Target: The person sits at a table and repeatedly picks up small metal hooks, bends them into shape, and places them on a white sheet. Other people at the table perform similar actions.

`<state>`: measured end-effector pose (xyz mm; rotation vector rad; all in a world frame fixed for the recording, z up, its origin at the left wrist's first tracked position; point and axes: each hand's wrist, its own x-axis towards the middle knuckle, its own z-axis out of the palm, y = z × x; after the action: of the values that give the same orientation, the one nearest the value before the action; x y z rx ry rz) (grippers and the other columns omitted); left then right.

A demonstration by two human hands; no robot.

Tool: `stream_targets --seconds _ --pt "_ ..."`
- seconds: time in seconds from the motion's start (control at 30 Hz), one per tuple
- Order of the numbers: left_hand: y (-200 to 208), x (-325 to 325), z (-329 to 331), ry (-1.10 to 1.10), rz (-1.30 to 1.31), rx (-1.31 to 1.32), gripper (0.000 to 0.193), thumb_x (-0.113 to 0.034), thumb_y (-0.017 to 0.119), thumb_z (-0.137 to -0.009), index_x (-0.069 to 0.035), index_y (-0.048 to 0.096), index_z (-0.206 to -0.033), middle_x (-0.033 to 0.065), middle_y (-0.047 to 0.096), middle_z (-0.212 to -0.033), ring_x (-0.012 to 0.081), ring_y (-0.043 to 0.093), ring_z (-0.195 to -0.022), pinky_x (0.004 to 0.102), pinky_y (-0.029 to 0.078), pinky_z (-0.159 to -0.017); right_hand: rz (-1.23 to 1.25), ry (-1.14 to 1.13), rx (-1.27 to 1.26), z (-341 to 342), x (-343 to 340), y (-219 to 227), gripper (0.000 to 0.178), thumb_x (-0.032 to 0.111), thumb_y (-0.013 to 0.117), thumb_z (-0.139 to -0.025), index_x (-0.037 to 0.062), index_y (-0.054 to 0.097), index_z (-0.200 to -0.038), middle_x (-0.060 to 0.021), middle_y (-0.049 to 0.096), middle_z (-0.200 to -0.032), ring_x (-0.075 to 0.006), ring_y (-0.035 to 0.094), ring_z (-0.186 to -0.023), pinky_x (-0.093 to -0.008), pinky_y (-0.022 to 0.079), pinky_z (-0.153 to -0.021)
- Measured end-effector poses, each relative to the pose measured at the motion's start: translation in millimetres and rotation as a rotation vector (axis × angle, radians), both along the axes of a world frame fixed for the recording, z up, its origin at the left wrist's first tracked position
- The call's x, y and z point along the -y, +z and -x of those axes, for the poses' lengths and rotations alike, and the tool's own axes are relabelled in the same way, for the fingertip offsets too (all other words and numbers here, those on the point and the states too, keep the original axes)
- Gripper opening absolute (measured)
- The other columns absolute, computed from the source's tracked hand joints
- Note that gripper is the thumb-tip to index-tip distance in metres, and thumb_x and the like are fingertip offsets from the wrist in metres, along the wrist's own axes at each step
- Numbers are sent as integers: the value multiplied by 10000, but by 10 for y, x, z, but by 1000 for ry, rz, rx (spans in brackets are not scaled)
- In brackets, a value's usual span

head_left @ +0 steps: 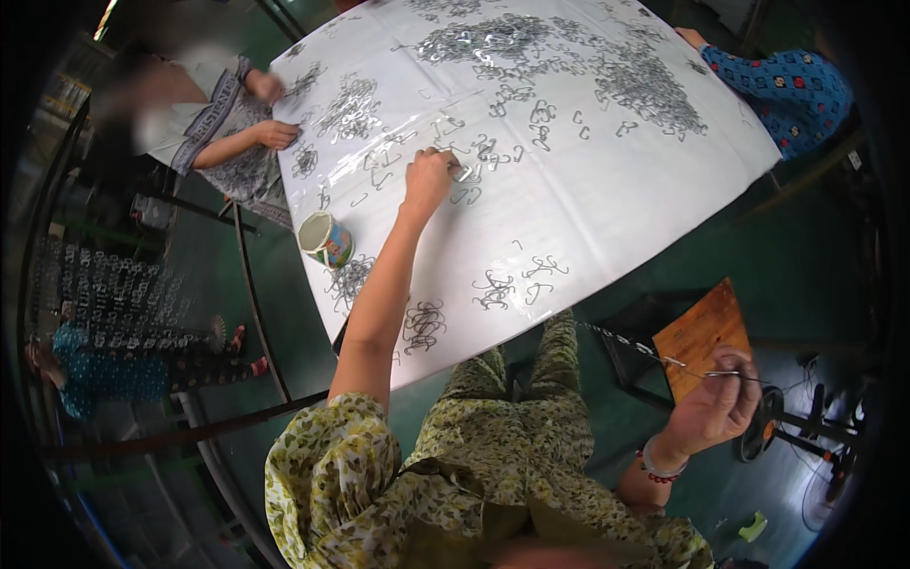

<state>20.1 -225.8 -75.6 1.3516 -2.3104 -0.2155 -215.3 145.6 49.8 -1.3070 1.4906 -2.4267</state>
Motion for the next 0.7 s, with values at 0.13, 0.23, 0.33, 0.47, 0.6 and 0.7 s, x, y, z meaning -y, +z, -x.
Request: stream_targets --seconds 0.13,0.23,0.33,0.47,0.6,0.7 --pt "348 -165 62 -87 -324 -456 181 -131 616 -841 -22 638 -983 94 628 -803 218 586 -759 341 476 -697 22 -195 -32 293 -272 167 196 9 401 -894 -79 513 -1028 -158 528 -915 -279 508 -890 -408 420 -797" --pt "534 -320 251 -140 -593 -616 193 -143 560 -889 35 604 -949 66 598 -758 145 548 -693 283 451 -625 89 -357 -1 421 -601 375 204 7 420 -897 -93 513 -1047 -176 551 -939 -281 538 -907 -414 436 -836" --pt "-61 -35 214 -239 -472 -371 283 -221 561 -890 22 562 -1034 98 596 -911 158 548 -773 302 447 -636 149 -322 22 411 -893 603 242 -1 496 -878 -96 518 -1100 -207 592 -1007 -276 607 -932 -372 508 -845" --pt "-304 -289 -28 -168 -812 -740 599 -328 522 -928 2 290 -1372 143 382 -1322 244 432 -1177 384 477 -893 300 -411 74 328 -898 922 186 -29 575 -834 -61 596 -1016 -148 641 -893 -220 642 -826 -309 522 -768" --pt "-134 -526 330 -229 -1063 -784 198 -208 468 -938 -65 470 -1074 59 528 -952 162 532 -845 318 496 -683 417 -340 67 370 -1427 1246 182 37 607 -855 -53 602 -1012 -121 649 -870 -151 614 -746 -260 509 -724" --pt "-239 -491 564 -252 -1184 -834 136 -209 478 -939 -75 495 -956 8 533 -785 110 526 -674 229 443 -557 406 -423 3 354 -1973 1377 177 38 588 -873 -40 601 -1031 -121 638 -874 -166 611 -754 -290 503 -720"
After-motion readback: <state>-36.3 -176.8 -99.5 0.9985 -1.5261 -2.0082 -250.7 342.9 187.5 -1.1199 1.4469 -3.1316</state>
